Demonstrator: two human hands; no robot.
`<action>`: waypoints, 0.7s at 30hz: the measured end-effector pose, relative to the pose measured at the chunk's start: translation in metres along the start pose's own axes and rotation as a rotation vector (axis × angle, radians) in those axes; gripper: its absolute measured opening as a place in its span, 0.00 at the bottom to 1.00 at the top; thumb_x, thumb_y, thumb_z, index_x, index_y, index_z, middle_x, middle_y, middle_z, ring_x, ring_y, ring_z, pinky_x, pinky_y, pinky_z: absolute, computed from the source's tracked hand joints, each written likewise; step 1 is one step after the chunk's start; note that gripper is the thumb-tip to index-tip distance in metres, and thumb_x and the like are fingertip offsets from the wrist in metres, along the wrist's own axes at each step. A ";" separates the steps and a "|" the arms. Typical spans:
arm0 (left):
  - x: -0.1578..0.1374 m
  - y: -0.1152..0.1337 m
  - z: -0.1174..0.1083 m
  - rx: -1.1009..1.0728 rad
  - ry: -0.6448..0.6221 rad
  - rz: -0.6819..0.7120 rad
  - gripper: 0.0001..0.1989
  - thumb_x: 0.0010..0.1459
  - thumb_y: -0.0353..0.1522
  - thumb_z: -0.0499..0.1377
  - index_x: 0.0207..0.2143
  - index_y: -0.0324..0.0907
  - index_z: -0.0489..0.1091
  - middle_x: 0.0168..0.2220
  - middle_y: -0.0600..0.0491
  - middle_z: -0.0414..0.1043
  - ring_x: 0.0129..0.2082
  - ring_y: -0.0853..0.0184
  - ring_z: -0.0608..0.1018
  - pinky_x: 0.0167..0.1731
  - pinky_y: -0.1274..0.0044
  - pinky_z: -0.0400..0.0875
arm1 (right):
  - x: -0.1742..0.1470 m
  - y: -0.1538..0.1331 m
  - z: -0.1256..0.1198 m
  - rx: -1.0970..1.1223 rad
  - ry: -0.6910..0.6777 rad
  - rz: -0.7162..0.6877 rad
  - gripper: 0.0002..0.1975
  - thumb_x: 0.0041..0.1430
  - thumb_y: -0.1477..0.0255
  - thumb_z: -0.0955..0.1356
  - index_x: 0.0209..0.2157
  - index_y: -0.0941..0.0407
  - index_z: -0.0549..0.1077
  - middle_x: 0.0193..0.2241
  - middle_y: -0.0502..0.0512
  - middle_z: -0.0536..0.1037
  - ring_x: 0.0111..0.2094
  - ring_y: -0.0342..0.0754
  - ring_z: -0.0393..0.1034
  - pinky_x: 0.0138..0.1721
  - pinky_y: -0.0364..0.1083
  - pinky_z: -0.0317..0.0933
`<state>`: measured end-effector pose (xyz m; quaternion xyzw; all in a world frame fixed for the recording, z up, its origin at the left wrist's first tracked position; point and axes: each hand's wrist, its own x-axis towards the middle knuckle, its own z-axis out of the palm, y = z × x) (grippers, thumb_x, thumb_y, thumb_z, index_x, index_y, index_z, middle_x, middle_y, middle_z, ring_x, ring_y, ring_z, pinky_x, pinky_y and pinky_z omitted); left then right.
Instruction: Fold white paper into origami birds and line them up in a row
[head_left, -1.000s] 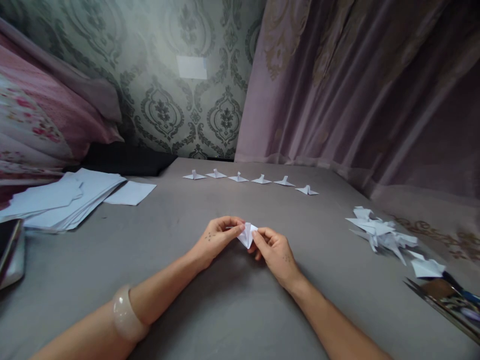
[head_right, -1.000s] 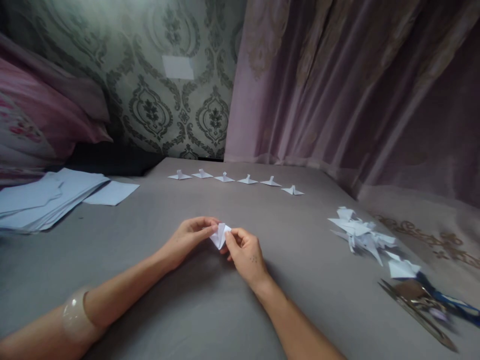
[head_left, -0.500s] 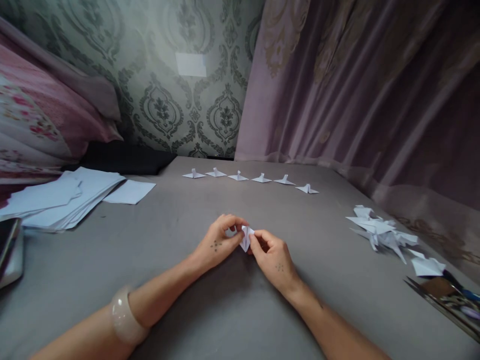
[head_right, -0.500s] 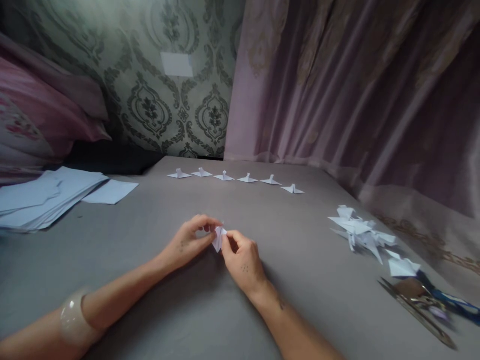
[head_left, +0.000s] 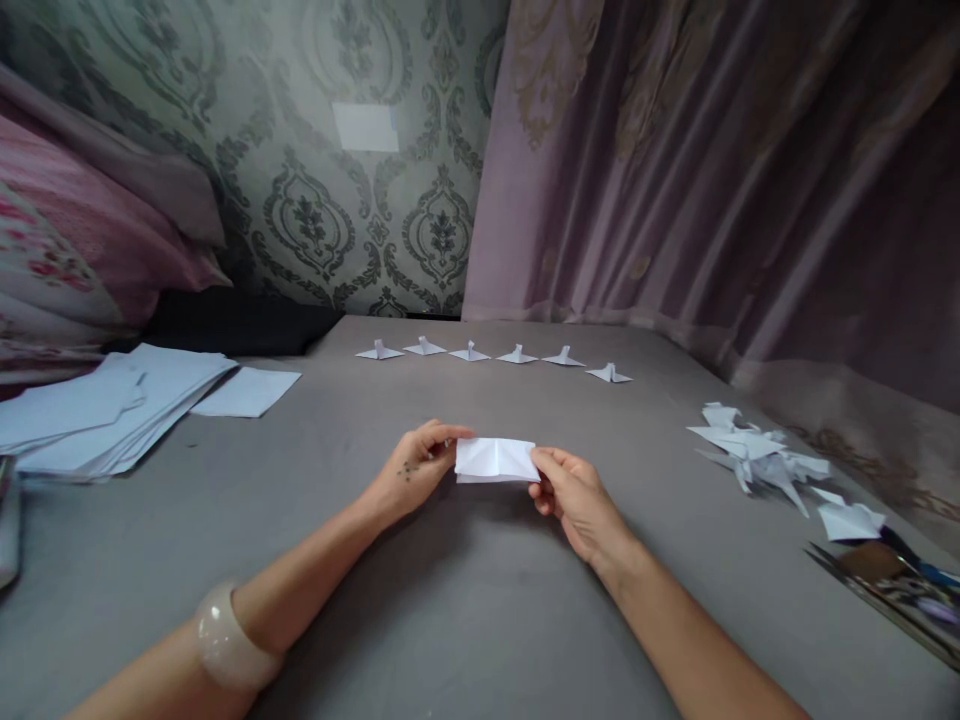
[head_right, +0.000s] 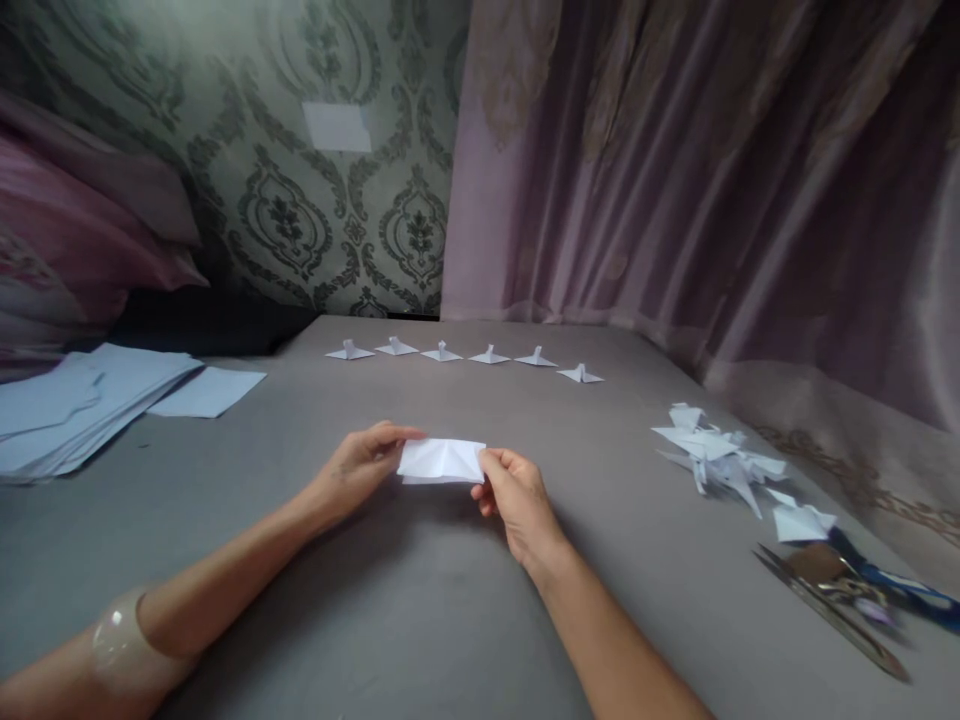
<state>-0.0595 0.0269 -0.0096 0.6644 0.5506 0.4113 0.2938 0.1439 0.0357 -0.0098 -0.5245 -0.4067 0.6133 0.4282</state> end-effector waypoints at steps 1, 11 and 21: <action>0.001 -0.002 -0.001 0.021 -0.011 0.022 0.15 0.56 0.32 0.50 0.40 0.41 0.74 0.27 0.54 0.64 0.26 0.71 0.65 0.29 0.78 0.62 | 0.000 0.000 -0.001 0.022 -0.013 0.009 0.12 0.48 0.64 0.70 0.29 0.59 0.69 0.17 0.45 0.67 0.17 0.36 0.59 0.14 0.35 0.50; -0.005 0.000 0.005 0.300 -0.138 0.262 0.11 0.59 0.31 0.52 0.32 0.42 0.74 0.33 0.50 0.72 0.35 0.65 0.70 0.38 0.74 0.65 | 0.005 -0.005 -0.007 -0.143 0.131 -0.207 0.18 0.45 0.60 0.71 0.35 0.59 0.71 0.20 0.47 0.72 0.17 0.38 0.62 0.15 0.37 0.54; -0.003 -0.014 0.002 0.156 0.137 -0.222 0.09 0.55 0.34 0.54 0.33 0.39 0.71 0.26 0.54 0.70 0.25 0.69 0.70 0.25 0.79 0.60 | 0.006 0.006 0.000 -0.783 0.077 -0.923 0.10 0.60 0.71 0.62 0.40 0.55 0.73 0.40 0.57 0.75 0.42 0.48 0.69 0.45 0.49 0.63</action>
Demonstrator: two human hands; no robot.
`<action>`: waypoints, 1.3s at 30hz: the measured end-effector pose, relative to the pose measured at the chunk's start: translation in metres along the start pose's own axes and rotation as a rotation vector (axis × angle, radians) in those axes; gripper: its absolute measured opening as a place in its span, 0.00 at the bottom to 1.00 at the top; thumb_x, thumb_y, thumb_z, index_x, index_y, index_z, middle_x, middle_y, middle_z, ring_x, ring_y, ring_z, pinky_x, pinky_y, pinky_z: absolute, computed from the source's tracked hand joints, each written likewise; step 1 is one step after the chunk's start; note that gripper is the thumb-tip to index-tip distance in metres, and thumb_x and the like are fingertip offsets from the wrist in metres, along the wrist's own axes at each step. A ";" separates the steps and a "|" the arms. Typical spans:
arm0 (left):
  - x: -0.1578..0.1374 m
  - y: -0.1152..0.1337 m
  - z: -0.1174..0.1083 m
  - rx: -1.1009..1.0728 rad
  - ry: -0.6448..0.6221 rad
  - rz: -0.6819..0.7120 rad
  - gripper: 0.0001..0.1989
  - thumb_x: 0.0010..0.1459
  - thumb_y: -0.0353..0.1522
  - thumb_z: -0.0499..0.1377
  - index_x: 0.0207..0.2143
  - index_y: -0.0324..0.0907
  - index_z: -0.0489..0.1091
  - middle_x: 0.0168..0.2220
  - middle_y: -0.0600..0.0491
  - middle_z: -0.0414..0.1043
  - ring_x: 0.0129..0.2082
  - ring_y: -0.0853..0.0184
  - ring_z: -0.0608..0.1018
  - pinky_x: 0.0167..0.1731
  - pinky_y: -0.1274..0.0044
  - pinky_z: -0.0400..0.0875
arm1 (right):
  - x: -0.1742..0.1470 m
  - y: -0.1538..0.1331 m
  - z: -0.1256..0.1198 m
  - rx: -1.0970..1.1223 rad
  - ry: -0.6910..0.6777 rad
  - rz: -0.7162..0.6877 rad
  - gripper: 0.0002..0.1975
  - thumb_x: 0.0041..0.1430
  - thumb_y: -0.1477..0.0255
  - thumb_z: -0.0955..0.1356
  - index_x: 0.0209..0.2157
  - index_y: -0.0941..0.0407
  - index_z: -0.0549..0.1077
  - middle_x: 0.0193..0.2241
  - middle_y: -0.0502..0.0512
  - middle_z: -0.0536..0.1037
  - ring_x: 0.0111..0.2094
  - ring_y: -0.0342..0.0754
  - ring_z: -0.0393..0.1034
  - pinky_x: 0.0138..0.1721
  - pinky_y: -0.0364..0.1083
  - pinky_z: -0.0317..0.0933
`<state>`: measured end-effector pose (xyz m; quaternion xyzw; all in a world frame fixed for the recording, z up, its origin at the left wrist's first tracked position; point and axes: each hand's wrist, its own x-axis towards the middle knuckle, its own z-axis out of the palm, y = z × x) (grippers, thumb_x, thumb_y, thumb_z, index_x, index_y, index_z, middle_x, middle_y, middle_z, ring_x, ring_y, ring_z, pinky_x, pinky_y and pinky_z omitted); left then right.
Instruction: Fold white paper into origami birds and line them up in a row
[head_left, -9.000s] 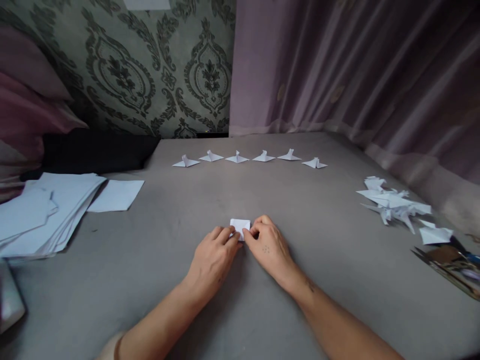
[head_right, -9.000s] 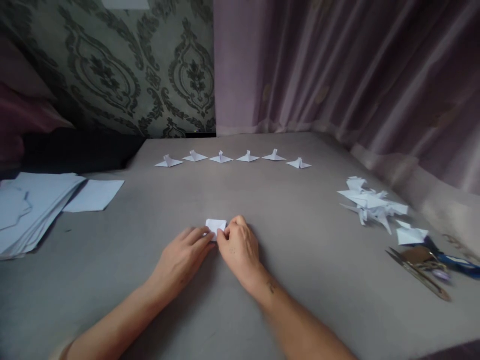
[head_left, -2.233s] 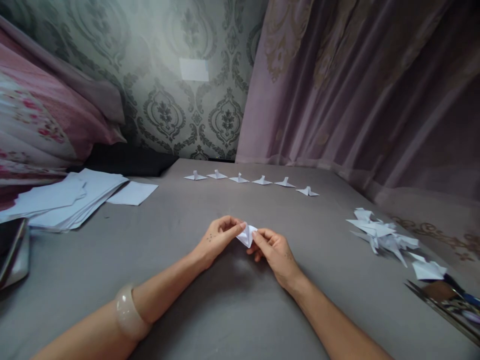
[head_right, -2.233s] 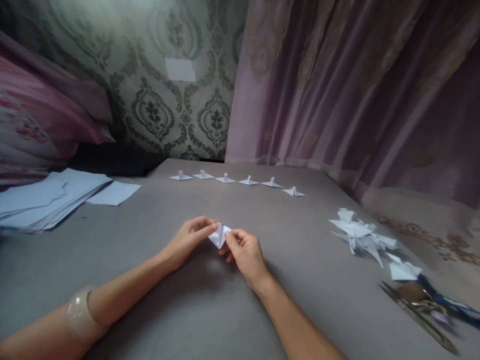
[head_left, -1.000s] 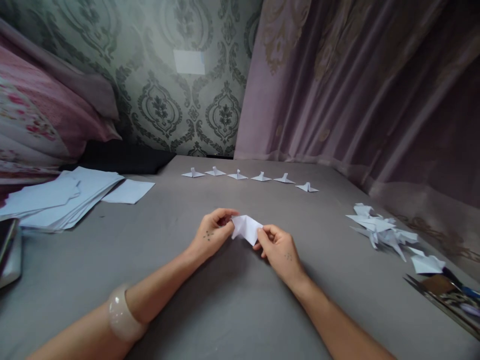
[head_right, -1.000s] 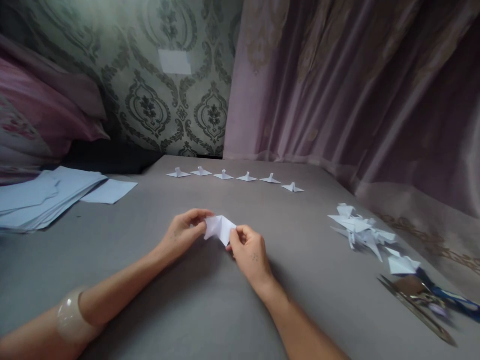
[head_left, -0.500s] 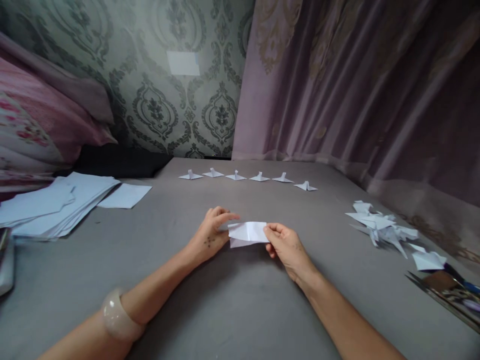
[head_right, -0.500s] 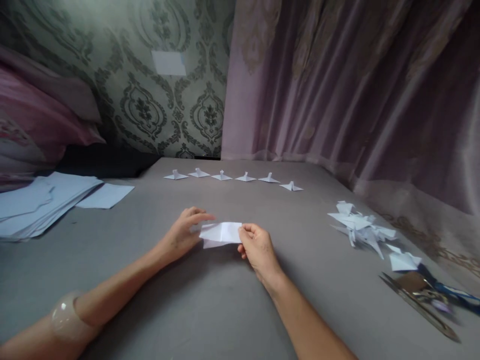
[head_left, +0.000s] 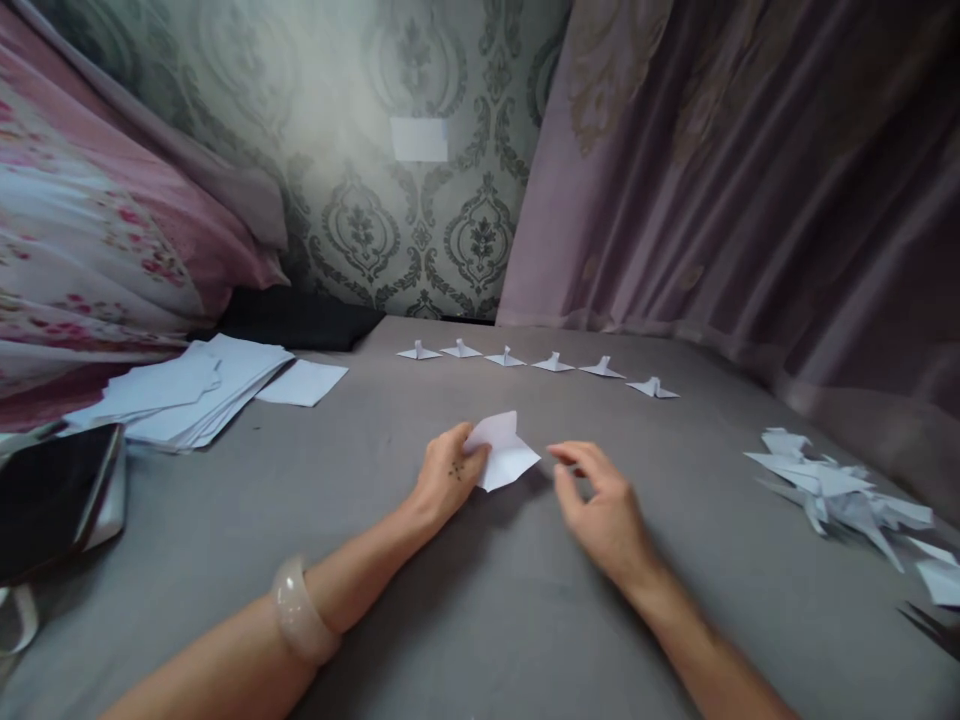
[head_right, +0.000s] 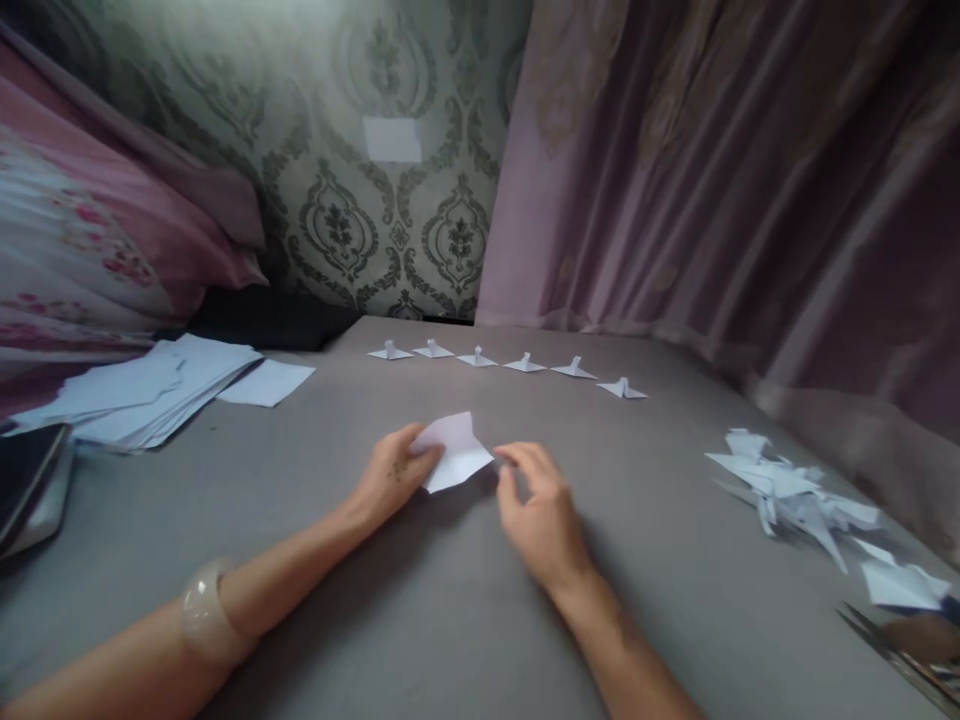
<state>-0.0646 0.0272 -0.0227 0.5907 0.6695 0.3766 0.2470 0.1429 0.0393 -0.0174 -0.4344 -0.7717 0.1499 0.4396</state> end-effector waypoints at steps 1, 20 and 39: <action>0.001 -0.002 0.001 -0.017 0.010 0.004 0.10 0.54 0.34 0.55 0.35 0.38 0.71 0.27 0.54 0.71 0.26 0.69 0.71 0.26 0.79 0.61 | -0.004 -0.009 0.007 -0.064 -0.117 -0.099 0.13 0.60 0.73 0.61 0.45 0.54 0.72 0.45 0.57 0.74 0.48 0.49 0.66 0.50 0.51 0.59; 0.015 -0.016 -0.013 0.546 0.218 0.250 0.15 0.56 0.30 0.56 0.47 0.40 0.66 0.44 0.44 0.68 0.44 0.57 0.68 0.42 0.67 0.63 | -0.020 -0.034 0.015 -0.380 -0.545 -0.191 0.20 0.65 0.60 0.58 0.55 0.49 0.66 0.58 0.58 0.64 0.58 0.56 0.56 0.55 0.59 0.49; -0.037 0.031 0.008 0.827 -0.374 0.503 0.10 0.62 0.27 0.47 0.36 0.36 0.67 0.38 0.44 0.69 0.40 0.57 0.69 0.42 0.67 0.66 | -0.012 0.003 0.002 -0.139 -0.282 -0.017 0.22 0.53 0.83 0.60 0.46 0.53 0.73 0.43 0.55 0.72 0.45 0.48 0.66 0.49 0.49 0.61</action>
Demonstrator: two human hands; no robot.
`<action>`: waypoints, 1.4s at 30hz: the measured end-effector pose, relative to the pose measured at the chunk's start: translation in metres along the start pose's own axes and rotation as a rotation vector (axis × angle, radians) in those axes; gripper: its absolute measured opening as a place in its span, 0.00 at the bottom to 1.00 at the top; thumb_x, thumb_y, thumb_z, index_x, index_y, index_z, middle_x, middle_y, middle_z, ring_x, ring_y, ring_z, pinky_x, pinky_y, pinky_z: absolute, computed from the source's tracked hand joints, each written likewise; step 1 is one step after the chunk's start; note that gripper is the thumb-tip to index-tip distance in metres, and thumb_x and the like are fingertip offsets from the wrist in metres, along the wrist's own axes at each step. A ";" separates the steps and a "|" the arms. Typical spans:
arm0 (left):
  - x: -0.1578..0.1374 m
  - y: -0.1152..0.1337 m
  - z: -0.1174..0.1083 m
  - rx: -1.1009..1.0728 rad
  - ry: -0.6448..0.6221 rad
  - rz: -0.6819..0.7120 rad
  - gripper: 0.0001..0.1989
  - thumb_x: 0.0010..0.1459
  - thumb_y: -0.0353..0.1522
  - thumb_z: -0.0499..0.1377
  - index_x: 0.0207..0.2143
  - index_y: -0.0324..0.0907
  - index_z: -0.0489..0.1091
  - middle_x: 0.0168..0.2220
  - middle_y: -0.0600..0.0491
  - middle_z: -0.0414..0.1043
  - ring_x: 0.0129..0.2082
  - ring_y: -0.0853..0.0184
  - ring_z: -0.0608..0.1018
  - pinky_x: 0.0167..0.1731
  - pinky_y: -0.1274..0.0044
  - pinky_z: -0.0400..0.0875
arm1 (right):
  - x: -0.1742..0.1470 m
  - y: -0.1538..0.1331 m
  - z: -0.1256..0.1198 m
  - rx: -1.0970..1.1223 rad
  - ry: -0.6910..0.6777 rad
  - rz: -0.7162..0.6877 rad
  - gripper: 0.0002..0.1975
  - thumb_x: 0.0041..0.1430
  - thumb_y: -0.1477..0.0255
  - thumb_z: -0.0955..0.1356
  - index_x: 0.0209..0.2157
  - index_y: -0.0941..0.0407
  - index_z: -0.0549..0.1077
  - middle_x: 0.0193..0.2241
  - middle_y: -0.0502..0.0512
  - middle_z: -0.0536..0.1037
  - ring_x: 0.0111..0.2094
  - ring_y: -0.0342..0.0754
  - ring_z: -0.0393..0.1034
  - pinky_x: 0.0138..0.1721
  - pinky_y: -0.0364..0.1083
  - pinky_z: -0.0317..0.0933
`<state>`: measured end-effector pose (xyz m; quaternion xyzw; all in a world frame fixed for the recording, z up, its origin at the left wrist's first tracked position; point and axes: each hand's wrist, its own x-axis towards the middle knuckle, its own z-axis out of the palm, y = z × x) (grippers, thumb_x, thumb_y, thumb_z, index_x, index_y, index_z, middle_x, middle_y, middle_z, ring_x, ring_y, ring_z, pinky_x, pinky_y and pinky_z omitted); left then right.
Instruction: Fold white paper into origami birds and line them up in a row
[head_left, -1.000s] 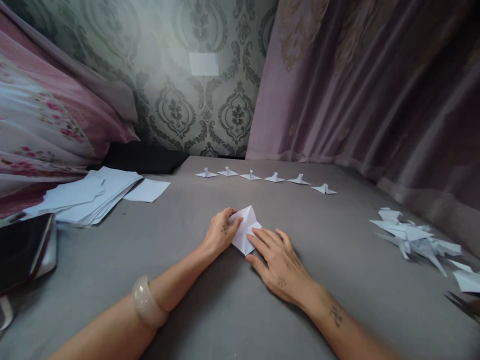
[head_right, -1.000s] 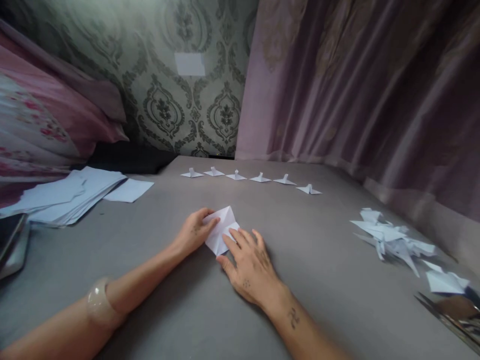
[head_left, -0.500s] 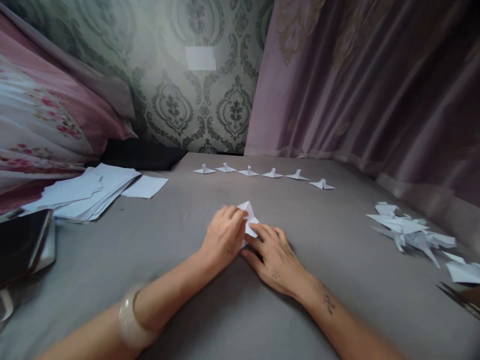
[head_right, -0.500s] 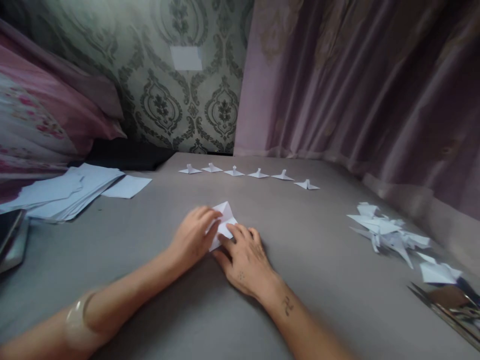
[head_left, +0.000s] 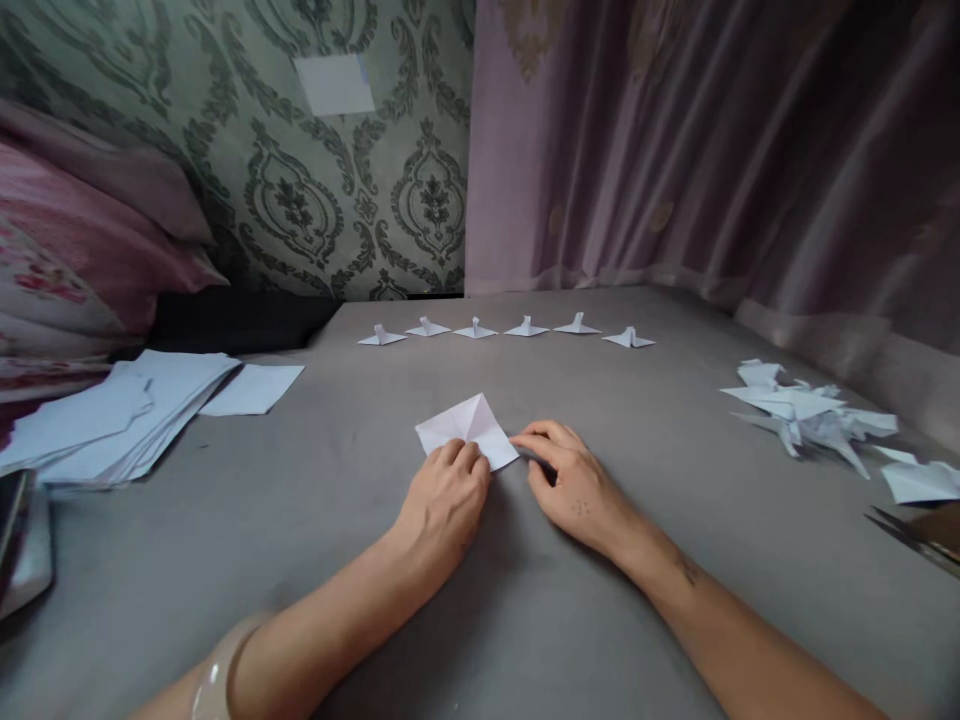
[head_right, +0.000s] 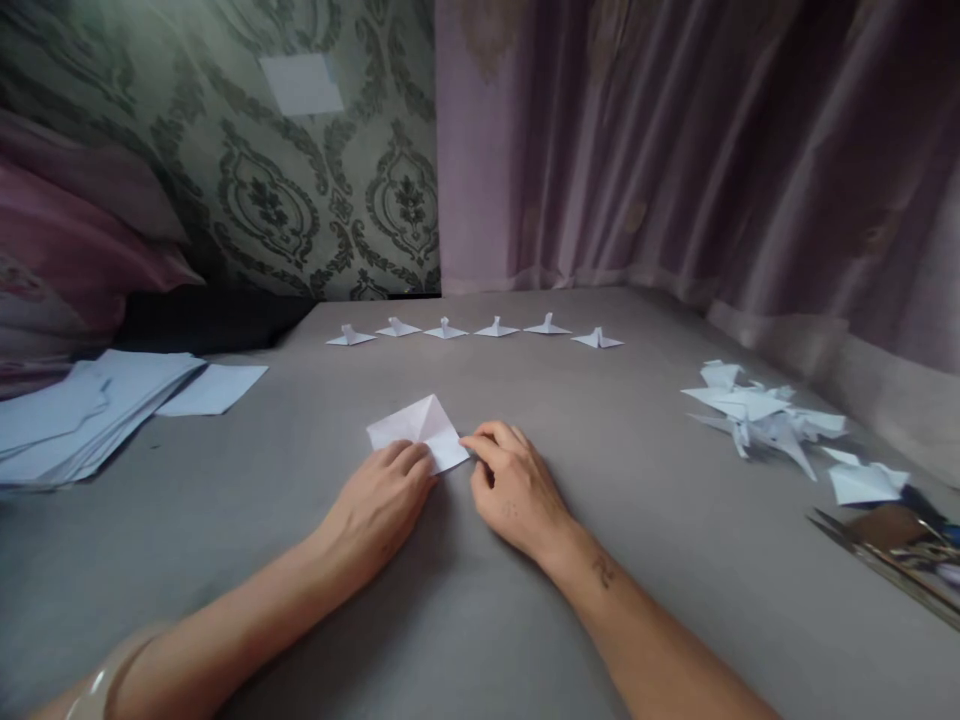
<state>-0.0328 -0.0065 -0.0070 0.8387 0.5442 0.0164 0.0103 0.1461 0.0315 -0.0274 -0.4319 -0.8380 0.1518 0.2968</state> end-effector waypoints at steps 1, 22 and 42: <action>0.000 0.002 0.001 0.036 -0.008 0.013 0.09 0.60 0.26 0.49 0.37 0.36 0.68 0.38 0.44 0.69 0.40 0.57 0.69 0.41 0.67 0.66 | -0.001 -0.003 -0.001 -0.012 -0.015 -0.016 0.21 0.54 0.83 0.60 0.46 0.53 0.73 0.42 0.55 0.71 0.44 0.48 0.65 0.49 0.48 0.61; 0.009 -0.016 0.003 -0.184 0.154 -0.216 0.10 0.62 0.32 0.48 0.35 0.42 0.68 0.35 0.50 0.73 0.37 0.61 0.73 0.33 0.72 0.57 | 0.011 -0.010 0.008 -0.076 -0.034 0.131 0.07 0.60 0.74 0.63 0.32 0.55 0.74 0.33 0.54 0.73 0.38 0.49 0.66 0.42 0.48 0.61; 0.018 -0.021 0.001 -0.245 0.081 -0.226 0.09 0.60 0.33 0.51 0.36 0.42 0.71 0.37 0.49 0.75 0.40 0.58 0.74 0.38 0.70 0.60 | 0.013 0.001 0.003 -0.024 -0.060 0.217 0.06 0.58 0.74 0.64 0.28 0.55 0.70 0.35 0.54 0.71 0.35 0.46 0.67 0.38 0.45 0.62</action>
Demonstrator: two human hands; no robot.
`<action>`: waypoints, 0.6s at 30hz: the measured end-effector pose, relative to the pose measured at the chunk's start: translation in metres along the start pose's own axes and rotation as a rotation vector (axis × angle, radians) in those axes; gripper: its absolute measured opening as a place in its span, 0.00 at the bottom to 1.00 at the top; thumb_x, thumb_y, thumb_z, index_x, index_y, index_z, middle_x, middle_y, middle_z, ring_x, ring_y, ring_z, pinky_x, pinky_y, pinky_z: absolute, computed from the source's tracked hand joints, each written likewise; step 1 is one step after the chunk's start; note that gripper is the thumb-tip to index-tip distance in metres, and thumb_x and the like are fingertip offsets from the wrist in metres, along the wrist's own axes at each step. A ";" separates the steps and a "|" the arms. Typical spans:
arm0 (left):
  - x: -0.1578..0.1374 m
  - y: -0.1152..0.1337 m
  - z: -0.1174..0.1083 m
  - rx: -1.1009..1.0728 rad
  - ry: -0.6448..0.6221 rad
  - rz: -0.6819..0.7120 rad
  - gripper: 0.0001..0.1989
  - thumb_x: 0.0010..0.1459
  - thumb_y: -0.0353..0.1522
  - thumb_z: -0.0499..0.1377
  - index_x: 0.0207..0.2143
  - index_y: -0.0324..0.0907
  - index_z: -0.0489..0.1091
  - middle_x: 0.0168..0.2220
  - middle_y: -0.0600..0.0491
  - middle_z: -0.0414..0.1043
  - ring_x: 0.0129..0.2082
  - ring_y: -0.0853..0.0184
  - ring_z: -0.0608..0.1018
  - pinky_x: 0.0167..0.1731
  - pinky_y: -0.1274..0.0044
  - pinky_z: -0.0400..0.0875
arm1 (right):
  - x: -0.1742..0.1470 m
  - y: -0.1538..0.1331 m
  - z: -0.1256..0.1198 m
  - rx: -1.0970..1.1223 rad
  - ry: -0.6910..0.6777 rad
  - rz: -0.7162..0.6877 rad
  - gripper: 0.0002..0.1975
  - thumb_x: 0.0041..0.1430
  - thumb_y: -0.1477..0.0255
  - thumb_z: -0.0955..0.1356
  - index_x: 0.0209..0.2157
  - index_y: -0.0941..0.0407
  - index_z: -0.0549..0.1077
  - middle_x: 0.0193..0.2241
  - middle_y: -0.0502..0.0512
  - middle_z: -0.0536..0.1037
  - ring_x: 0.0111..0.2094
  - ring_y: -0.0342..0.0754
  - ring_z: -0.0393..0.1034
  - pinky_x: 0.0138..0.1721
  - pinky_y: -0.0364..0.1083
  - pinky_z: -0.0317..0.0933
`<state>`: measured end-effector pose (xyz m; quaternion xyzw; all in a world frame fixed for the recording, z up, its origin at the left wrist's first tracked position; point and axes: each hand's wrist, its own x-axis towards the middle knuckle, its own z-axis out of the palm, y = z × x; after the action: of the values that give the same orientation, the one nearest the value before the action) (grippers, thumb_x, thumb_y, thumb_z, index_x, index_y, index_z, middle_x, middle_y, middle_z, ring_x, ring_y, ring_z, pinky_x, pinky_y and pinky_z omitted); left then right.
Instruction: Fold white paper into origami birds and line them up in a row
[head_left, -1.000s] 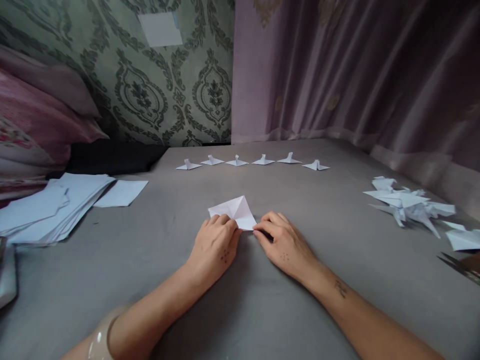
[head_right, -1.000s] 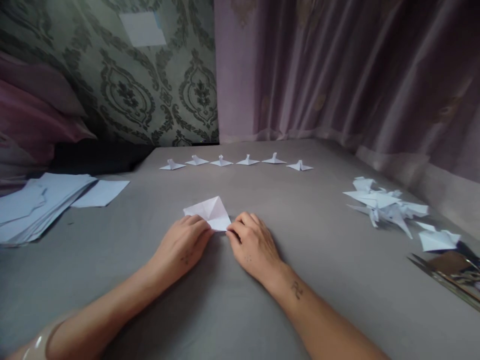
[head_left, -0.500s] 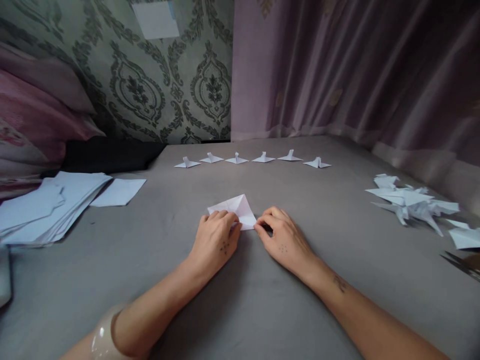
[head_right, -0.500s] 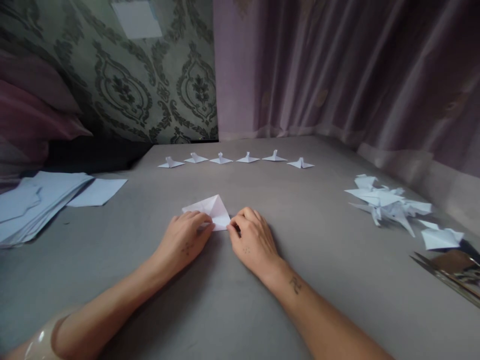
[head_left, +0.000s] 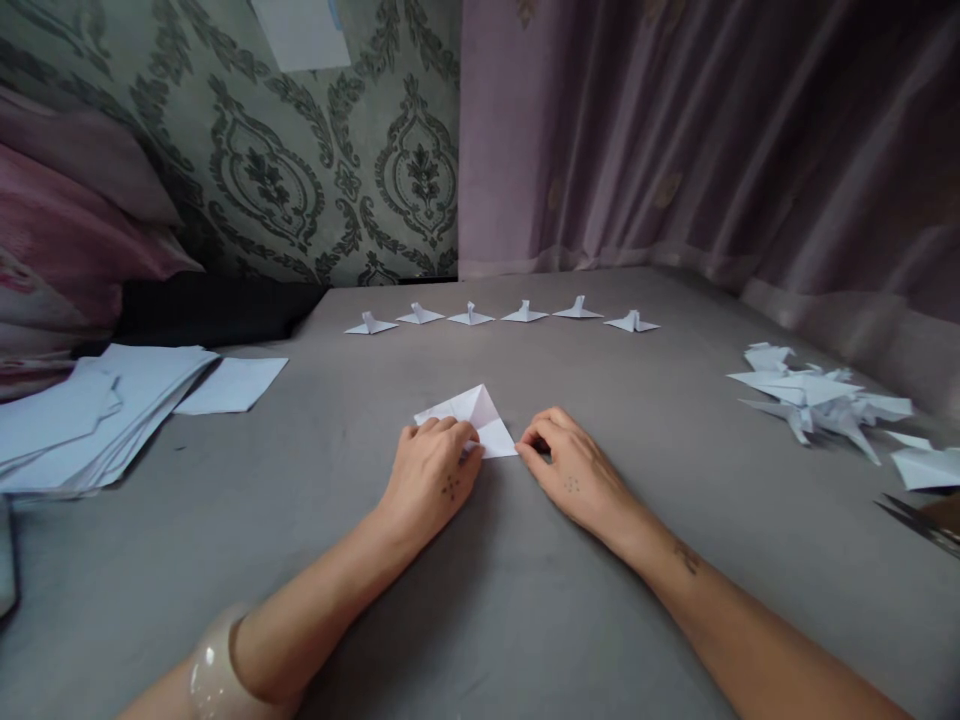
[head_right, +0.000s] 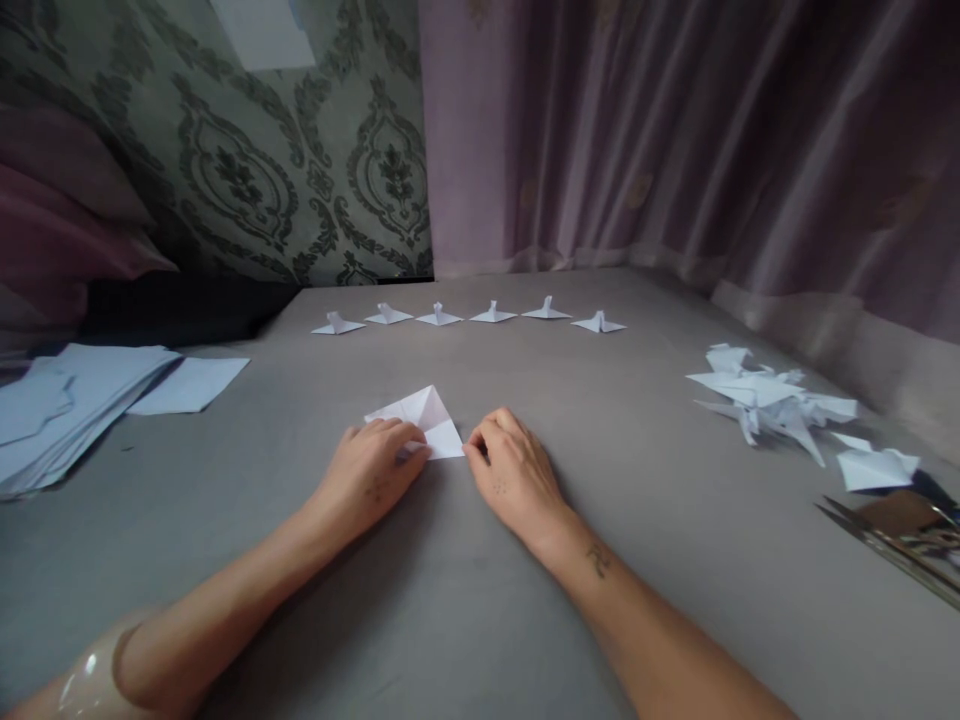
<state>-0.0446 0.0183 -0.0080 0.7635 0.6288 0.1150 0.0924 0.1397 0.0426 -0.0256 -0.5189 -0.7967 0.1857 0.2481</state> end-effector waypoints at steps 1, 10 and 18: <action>0.000 0.000 -0.001 0.001 -0.008 -0.002 0.10 0.60 0.32 0.51 0.36 0.42 0.71 0.37 0.48 0.75 0.40 0.58 0.74 0.38 0.69 0.60 | -0.001 0.002 -0.002 0.002 -0.003 0.001 0.05 0.58 0.74 0.63 0.28 0.55 0.70 0.35 0.54 0.71 0.35 0.46 0.67 0.37 0.45 0.62; -0.002 0.001 -0.001 0.006 -0.002 0.012 0.10 0.60 0.32 0.50 0.37 0.41 0.70 0.38 0.48 0.74 0.41 0.58 0.73 0.38 0.70 0.60 | -0.003 -0.006 0.003 0.048 0.011 -0.003 0.05 0.57 0.72 0.64 0.31 0.53 0.72 0.30 0.50 0.72 0.32 0.44 0.66 0.35 0.43 0.59; -0.002 0.001 -0.003 -0.006 0.002 0.009 0.09 0.60 0.32 0.50 0.37 0.42 0.70 0.38 0.49 0.74 0.41 0.58 0.74 0.38 0.69 0.60 | -0.001 -0.005 0.005 -0.010 0.012 -0.007 0.06 0.57 0.77 0.63 0.32 0.56 0.71 0.32 0.53 0.72 0.33 0.46 0.66 0.36 0.45 0.61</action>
<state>-0.0449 0.0159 -0.0055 0.7659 0.6251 0.1180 0.0939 0.1329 0.0395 -0.0269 -0.5185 -0.7979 0.1776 0.2511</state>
